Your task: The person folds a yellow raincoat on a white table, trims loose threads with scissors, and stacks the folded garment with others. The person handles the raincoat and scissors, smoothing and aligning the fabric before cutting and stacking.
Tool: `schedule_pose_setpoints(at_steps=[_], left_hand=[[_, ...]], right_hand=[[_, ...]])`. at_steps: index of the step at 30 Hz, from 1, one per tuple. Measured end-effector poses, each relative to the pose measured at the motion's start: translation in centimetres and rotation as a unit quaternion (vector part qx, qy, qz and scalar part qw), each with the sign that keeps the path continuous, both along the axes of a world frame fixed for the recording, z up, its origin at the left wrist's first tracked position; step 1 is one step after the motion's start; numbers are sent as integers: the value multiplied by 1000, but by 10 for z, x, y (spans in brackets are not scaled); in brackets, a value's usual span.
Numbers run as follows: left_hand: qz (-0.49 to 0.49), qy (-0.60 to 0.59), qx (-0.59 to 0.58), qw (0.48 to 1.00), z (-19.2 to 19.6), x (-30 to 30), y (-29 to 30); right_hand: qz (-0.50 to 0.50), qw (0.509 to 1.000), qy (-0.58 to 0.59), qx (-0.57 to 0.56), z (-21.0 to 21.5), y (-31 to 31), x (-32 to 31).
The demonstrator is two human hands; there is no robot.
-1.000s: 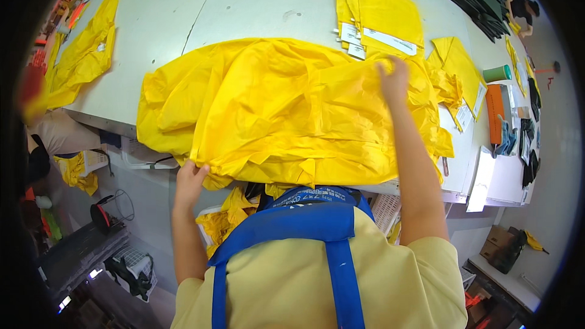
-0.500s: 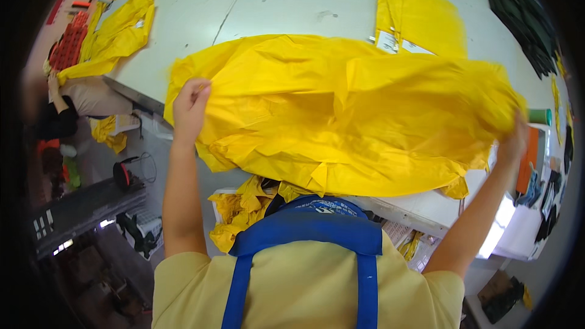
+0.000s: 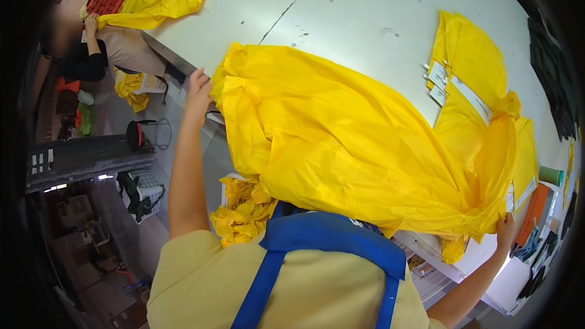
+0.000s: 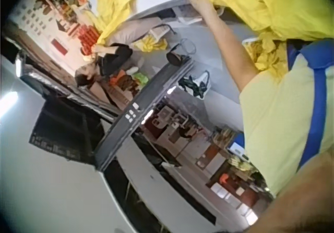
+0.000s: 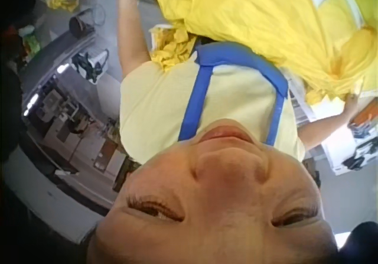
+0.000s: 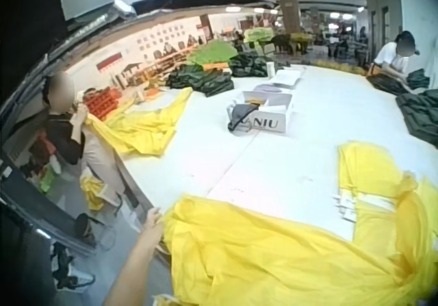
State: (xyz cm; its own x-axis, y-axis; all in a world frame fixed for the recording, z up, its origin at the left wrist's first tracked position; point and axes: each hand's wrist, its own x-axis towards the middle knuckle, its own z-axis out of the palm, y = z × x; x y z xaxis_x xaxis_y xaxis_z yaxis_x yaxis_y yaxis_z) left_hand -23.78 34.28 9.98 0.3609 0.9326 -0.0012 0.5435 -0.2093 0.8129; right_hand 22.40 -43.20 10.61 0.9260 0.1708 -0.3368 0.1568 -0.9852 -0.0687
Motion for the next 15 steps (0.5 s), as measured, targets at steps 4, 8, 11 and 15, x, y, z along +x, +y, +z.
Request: schedule_pose_setpoints(at_steps=[4, 8, 11, 15], left_hand=[[-273, 115, 8, 955, -34, 21, 5], [-224, -57, -352, 907, -41, -77, 27], [-172, 309, -330, 875, -58, -179, 59], [9, 81, -305, 949, -58, -138, 64]], right_hand=[[-148, 963, 64, 215, -3, 32, -10], [-108, 982, 53, 144, -21, 5, 2], [-128, 984, 45, 112, -44, -20, 9], [-162, 978, 102, 79, -59, -49, 23]])
